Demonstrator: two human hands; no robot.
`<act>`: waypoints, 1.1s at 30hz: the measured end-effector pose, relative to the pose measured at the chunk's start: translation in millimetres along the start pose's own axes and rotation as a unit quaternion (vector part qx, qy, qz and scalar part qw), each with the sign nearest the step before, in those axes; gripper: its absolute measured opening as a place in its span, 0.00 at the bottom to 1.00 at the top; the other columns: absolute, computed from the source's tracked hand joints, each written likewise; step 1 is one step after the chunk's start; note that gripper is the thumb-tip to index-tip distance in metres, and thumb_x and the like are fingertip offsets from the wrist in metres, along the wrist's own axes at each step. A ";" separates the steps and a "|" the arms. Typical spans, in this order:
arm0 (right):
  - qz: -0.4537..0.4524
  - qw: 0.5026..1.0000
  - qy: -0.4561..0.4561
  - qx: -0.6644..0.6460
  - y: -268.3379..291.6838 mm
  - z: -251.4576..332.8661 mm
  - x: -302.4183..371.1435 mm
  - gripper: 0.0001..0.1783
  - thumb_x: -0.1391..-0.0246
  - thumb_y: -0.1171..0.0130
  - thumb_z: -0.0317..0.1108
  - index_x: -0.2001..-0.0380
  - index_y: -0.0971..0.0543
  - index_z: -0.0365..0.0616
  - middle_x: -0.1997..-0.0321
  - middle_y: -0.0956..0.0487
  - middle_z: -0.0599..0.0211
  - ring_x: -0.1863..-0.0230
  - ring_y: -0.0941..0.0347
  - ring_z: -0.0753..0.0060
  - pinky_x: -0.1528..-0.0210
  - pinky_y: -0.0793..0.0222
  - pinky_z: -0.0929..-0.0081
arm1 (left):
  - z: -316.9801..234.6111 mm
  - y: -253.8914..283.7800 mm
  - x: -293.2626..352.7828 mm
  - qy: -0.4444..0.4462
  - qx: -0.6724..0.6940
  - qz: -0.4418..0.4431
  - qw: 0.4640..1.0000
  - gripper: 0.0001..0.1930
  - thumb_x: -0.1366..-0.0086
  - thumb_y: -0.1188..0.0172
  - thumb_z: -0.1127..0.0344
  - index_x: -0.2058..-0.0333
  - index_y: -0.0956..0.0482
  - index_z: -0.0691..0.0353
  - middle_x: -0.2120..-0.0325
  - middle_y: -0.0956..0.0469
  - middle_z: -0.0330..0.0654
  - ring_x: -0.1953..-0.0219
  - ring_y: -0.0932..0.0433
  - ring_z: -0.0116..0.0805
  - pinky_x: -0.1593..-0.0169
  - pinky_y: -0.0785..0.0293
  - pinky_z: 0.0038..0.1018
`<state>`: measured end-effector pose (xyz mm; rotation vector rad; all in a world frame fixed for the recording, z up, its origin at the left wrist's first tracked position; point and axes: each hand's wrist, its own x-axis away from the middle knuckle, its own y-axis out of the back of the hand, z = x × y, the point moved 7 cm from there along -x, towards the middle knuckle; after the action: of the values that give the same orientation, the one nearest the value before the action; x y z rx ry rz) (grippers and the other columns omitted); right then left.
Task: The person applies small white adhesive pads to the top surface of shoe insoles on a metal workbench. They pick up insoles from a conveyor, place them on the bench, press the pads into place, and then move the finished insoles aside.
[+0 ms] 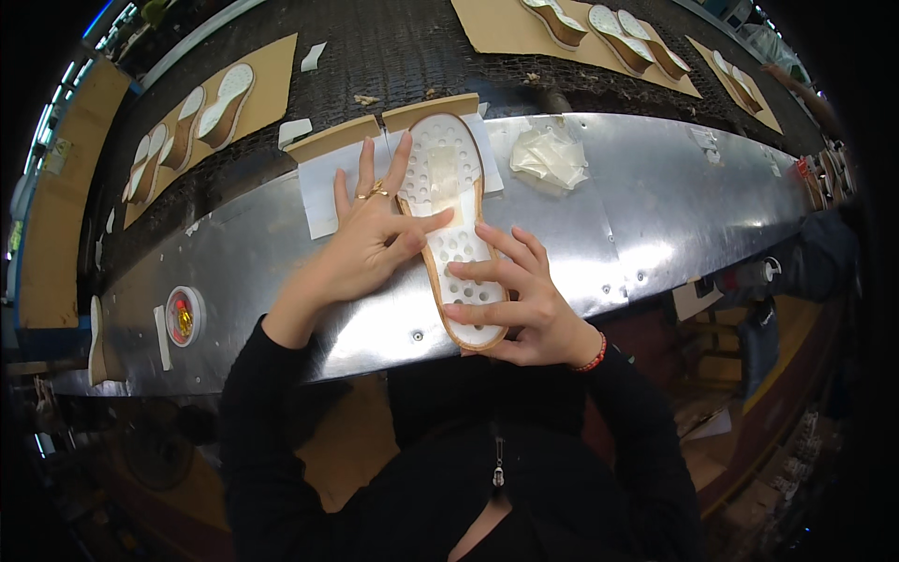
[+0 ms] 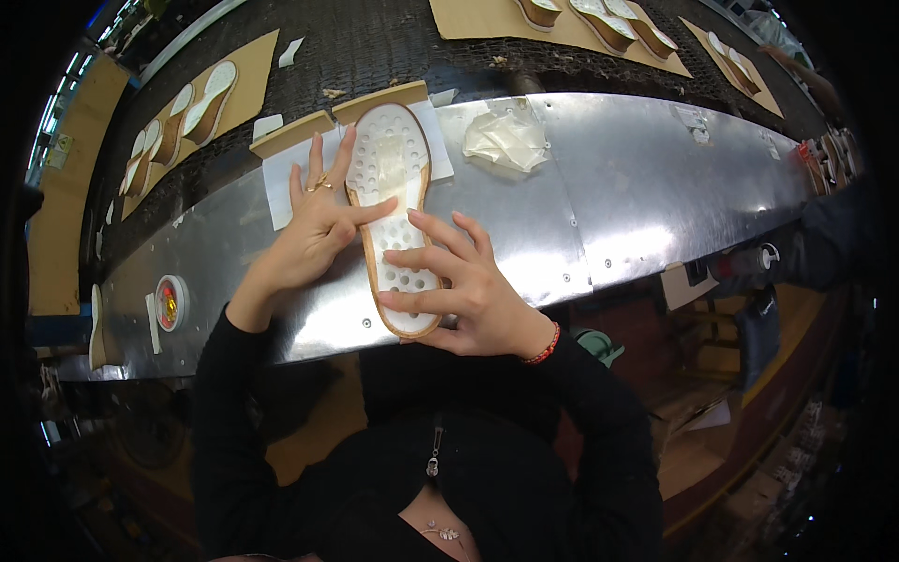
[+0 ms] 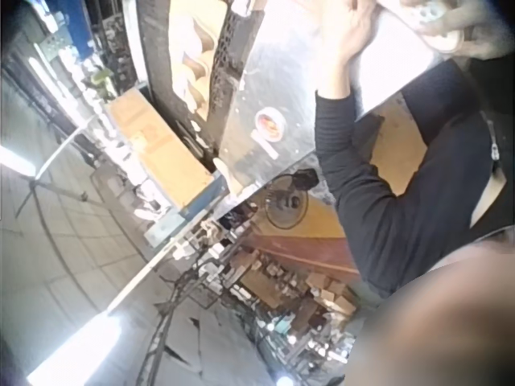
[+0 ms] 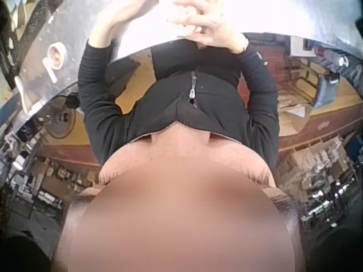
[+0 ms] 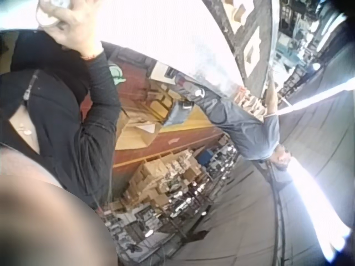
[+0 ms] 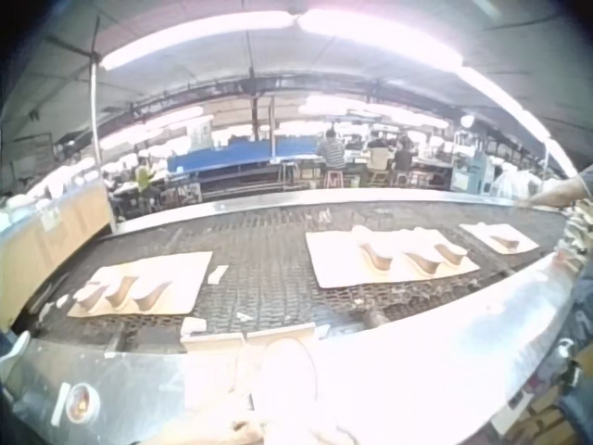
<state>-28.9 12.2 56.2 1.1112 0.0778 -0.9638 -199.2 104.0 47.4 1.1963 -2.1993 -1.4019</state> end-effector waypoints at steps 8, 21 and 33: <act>-0.060 0.996 -0.021 -0.059 5.8 -3.3 -1.7 0.28 0.62 0.23 0.41 0.52 0.16 0.65 0.31 0.33 0.63 0.25 0.53 0.45 0.28 0.60 0.48 | -1.7 24.9 8.1 -0.016 0.098 -0.189 0.977 0.19 0.38 0.35 0.52 0.53 0.14 0.54 0.38 0.32 0.61 0.33 0.37 0.61 0.33 0.44 0.50; -0.181 0.976 -0.119 -0.038 1.6 17.9 19.5 0.33 0.62 0.22 0.31 0.48 0.19 0.43 0.42 0.26 0.39 0.45 0.24 0.50 0.49 0.26 0.68 | 18.1 32.4 -16.2 0.146 0.155 -0.234 0.948 0.33 0.47 0.26 0.61 0.44 0.24 0.69 0.59 0.18 0.50 0.55 0.18 0.36 0.56 0.21 0.29; -0.210 0.975 -0.059 -0.046 16.1 39.3 30.9 0.32 0.66 0.24 0.29 0.50 0.17 0.48 0.39 0.28 0.33 0.57 0.19 0.50 0.54 0.25 0.69 | -5.0 33.0 -55.1 0.058 0.286 -0.176 0.940 0.20 0.47 0.26 0.66 0.57 0.20 0.66 0.64 0.16 0.45 0.65 0.18 0.27 0.60 0.23 0.24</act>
<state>-14.4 -36.0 71.4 0.9669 0.2667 -1.3886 -178.2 148.9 88.6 1.8879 -2.4743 -0.7640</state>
